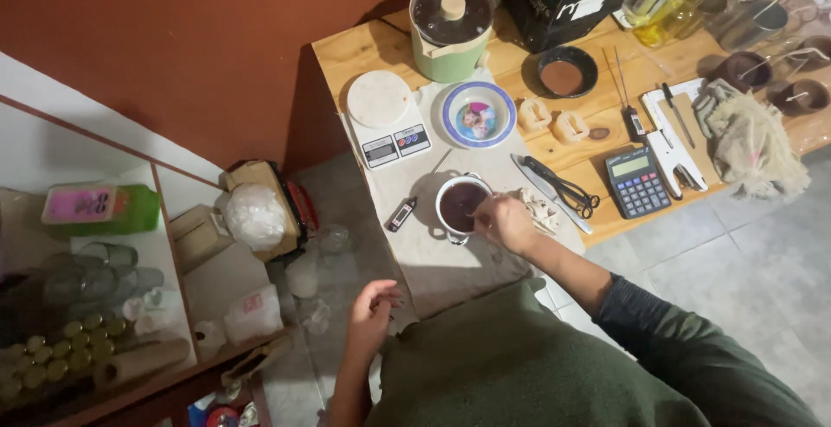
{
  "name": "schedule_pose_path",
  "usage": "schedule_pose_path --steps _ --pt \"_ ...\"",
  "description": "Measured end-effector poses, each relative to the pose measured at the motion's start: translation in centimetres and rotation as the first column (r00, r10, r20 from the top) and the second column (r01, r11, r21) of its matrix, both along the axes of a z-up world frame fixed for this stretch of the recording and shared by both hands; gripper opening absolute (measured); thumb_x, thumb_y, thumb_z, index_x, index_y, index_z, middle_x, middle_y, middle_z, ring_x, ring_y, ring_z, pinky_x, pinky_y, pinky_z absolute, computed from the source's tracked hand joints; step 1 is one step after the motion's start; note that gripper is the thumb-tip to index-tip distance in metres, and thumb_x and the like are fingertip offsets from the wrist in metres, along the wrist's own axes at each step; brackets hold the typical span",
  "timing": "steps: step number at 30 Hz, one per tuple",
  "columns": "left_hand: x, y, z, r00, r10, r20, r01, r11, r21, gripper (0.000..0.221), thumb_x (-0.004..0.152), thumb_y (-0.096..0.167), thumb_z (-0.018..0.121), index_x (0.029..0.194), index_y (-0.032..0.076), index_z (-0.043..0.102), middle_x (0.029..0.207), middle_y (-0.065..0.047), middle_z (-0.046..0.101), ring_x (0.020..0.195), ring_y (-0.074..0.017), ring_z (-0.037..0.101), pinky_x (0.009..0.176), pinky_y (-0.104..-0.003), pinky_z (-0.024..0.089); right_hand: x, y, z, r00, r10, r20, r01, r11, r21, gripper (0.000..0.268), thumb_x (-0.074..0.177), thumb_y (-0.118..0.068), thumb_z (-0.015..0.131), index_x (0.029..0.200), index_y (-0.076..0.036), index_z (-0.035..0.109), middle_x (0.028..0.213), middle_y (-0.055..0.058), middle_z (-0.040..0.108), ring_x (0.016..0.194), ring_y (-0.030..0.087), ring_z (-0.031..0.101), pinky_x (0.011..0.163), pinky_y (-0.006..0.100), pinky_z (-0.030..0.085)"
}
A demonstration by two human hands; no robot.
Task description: The recorder is stirring a dark red liquid, likely melted candle wax, in a metal pitcher and checking its temperature using a digital thermometer.
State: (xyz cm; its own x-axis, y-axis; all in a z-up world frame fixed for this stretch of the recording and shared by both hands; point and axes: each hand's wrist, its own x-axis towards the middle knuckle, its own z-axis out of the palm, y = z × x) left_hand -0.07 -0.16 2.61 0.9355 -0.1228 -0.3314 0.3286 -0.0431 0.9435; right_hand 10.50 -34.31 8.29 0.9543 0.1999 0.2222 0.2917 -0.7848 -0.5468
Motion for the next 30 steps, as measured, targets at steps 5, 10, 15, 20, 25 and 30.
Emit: schedule_pose_path --steps 5,10,15,20,25,30 --pt "-0.3 0.2 -1.2 0.999 -0.01 0.053 0.01 1.0 0.005 0.032 0.093 -0.003 0.051 0.118 0.006 0.067 0.101 -0.009 0.077 0.087 -0.016 0.072 0.074 -0.028 0.056 -0.6 -0.9 0.9 0.996 0.069 -0.053 -0.071 0.996 -0.051 0.013 0.069 -0.009 0.075 0.081 -0.009 0.079 0.082 0.015 0.073 0.073 0.032 0.071 0.068 0.042 0.059" --pt "0.0 -0.1 -0.3 0.999 -0.009 -0.039 0.01 1.0 0.02 0.032 0.092 -0.005 0.051 0.118 0.005 0.067 0.102 -0.01 0.076 0.087 -0.0166 0.07 0.072 -0.03 0.053 1.6 -2.5 -0.2 0.993 0.047 -0.112 -0.049 0.999 -0.018 0.012 0.069 -0.01 0.076 0.081 -0.008 0.076 0.077 0.012 0.073 0.072 0.029 0.071 0.068 0.042 0.059" --pt "-0.1 0.2 -1.4 0.997 -0.031 0.065 0.033 0.999 -0.036 0.035 0.092 -0.007 0.049 0.121 0.004 0.066 0.103 -0.011 0.076 0.089 -0.0175 0.072 0.079 -0.029 0.057 2.4 -2.6 -0.2 0.998 -0.036 0.042 0.039 0.998 -0.05 0.01 0.068 -0.009 0.076 0.078 -0.008 0.075 0.076 0.01 0.071 0.078 0.031 0.068 0.07 0.044 0.057" --pt "0.1 -0.2 -0.7 1.0 -0.022 -0.003 0.022 1.0 -0.017 0.034 0.093 -0.005 0.049 0.121 0.005 0.066 0.103 -0.01 0.076 0.088 -0.0168 0.072 0.07 -0.029 0.054 0.6 -1.7 1.2 0.998 -0.062 -0.017 0.057 0.979 -0.197 0.006 0.068 -0.012 0.078 0.07 -0.009 0.074 0.073 0.012 0.071 0.077 0.033 0.068 0.07 0.044 0.058" --pt "0.3 -0.4 -0.3 0.999 -0.008 -0.034 0.007 1.0 -0.009 0.034 0.092 -0.005 0.047 0.12 0.005 0.065 0.102 -0.008 0.076 0.087 -0.0164 0.072 0.069 -0.029 0.055 0.1 0.3 1.1 0.982 -0.007 -0.19 -0.015 0.993 -0.116 0.007 0.072 -0.013 0.075 0.078 -0.009 0.075 0.077 0.011 0.074 0.071 0.031 0.071 0.067 0.044 0.059" --pt "0.4 -0.2 -0.6 0.993 -0.021 0.112 0.026 0.999 -0.041 0.034 0.091 -0.007 0.05 0.119 0.003 0.067 0.102 -0.011 0.075 0.089 -0.017 0.072 0.081 -0.03 0.058 1.8 0.8 0.1 0.998 0.045 0.038 -0.044 0.999 -0.028 0.013 0.072 -0.009 0.072 0.085 -0.008 0.075 0.078 0.013 0.071 0.074 0.032 0.069 0.068 0.043 0.059"
